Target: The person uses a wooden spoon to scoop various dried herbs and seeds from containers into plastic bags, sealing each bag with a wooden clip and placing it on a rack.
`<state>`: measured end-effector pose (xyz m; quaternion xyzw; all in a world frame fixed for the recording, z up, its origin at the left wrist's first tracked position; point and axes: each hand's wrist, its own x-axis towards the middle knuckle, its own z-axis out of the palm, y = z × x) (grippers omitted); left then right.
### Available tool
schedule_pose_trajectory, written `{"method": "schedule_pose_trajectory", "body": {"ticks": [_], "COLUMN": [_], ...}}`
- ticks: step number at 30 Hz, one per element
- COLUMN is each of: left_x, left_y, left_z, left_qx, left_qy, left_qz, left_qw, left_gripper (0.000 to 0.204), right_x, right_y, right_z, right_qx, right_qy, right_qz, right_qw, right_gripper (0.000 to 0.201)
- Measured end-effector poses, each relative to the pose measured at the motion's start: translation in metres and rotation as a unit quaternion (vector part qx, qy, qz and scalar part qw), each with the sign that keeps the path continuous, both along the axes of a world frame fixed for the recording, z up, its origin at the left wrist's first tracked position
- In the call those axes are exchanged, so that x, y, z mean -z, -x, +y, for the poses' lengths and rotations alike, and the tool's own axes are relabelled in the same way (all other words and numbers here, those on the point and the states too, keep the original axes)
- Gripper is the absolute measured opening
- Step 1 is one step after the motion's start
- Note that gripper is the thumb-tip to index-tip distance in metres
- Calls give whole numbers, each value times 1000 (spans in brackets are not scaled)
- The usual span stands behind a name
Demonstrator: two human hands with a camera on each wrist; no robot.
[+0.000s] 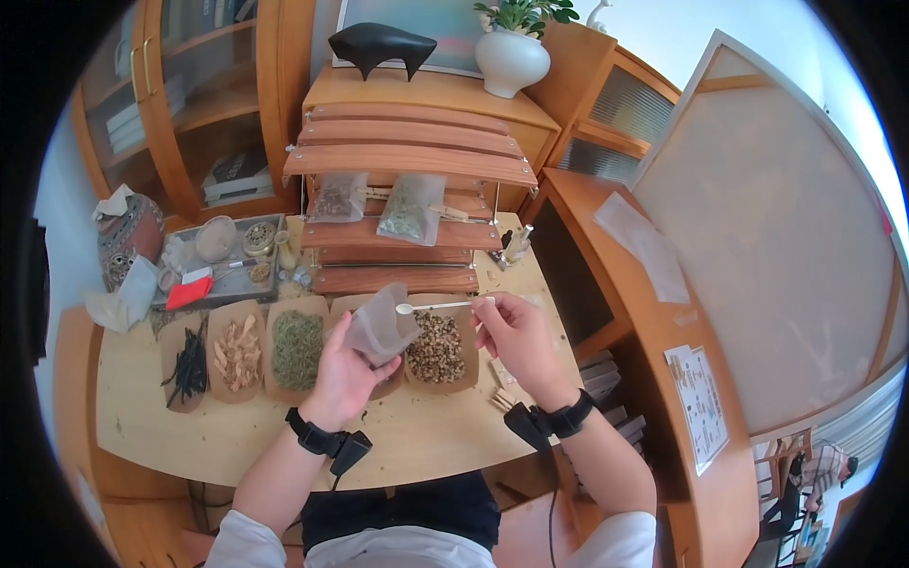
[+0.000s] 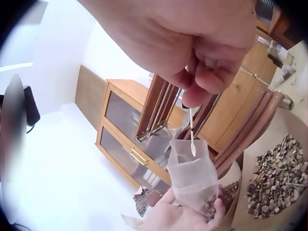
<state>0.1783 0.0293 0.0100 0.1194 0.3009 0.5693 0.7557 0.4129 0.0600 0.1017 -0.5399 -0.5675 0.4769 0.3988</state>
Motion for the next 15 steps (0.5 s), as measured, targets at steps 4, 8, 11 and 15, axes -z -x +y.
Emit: {"method": "schedule_pose_trajectory", "body": {"ticks": [4,8,11,15], "left_x": [2,1,0,2], "left_y": [2,1,1,1], "left_z": [0,0,0,1], "left_qx": [-5,-10,-13,-12], "left_qy": [-8,-4,-1,4], "left_qz": [0,-2,1,3], "left_qw": [1000,1000,1000,1000], "left_gripper": [57,58,58,58], "right_x": [23,66,67,78], "right_y": [-25,-58,-49,-40], "right_z": [10,17,4,1], "right_qx": [68,52,36,19], "right_qy": [-71,-62,-30,100], "right_qz": [-52,-134,-155,-53], "right_qw": [994,988,987,993], "right_gripper": [22,20,20,18]}}
